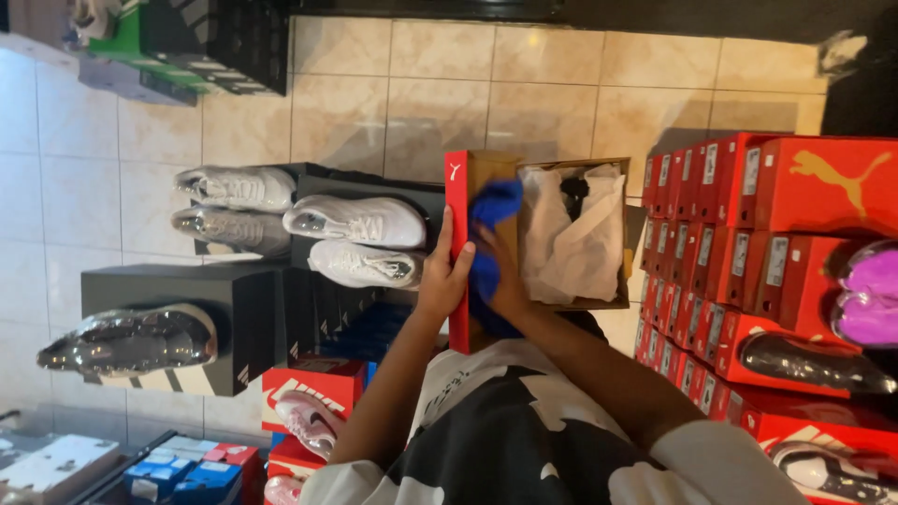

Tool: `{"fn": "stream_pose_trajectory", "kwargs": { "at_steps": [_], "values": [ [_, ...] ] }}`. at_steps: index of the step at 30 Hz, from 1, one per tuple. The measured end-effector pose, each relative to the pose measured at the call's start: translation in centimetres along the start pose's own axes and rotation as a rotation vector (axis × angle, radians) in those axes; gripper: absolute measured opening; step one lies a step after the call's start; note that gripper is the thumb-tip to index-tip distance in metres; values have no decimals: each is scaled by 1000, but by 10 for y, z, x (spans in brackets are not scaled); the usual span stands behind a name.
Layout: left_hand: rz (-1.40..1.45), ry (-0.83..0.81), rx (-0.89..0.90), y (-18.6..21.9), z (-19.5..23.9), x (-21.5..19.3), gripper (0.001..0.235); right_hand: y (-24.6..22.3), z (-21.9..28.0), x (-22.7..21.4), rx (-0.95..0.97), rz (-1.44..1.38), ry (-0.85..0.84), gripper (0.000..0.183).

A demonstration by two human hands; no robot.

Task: Cleaning shoe boxes with a cloth in a storage area

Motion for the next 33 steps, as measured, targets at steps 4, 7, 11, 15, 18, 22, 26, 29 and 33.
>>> {"fn": "stream_pose_trajectory", "kwargs": {
  "at_steps": [4, 7, 11, 15, 18, 22, 26, 29, 33],
  "values": [
    [71, -86, 124, 34, -6, 29, 62, 14, 67, -116, -11, -43, -11, 59],
    [6, -224, 335, 34, -17, 88, 61, 61, 128, -262, 282, -285, 205, 35],
    [-224, 15, 139, -56, -47, 173, 81, 110, 207, -430, 949, 426, 135, 30],
    [-182, 143, -114, -121, -37, 214, 114, -142, 80, -338, 1329, 343, -275, 101],
    [-97, 147, -350, -104, -31, 210, 120, 2, 120, -390, 1270, 422, -366, 109],
    [-9, 203, -344, -106, -31, 213, 123, 21, 104, -325, 1087, 88, -289, 78],
    [163, 186, -462, -69, -27, 204, 114, 76, 93, -286, 1106, 73, -241, 85],
    [278, 82, -610, -73, -10, 195, 100, 32, 73, -267, 1291, 51, -208, 107],
    [310, -126, -750, -10, -12, 177, 98, 7, 68, -255, 1408, -50, -140, 106]
  ]
}}
Point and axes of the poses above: each hand's wrist, its own z-axis away from the middle knuckle, its own x-axis out of the palm, y = z × x, the point moved 5 cm from there along -z, towards the middle knuckle, and after that the axes turned 5 degrees about -z, right-handed, at the moved point
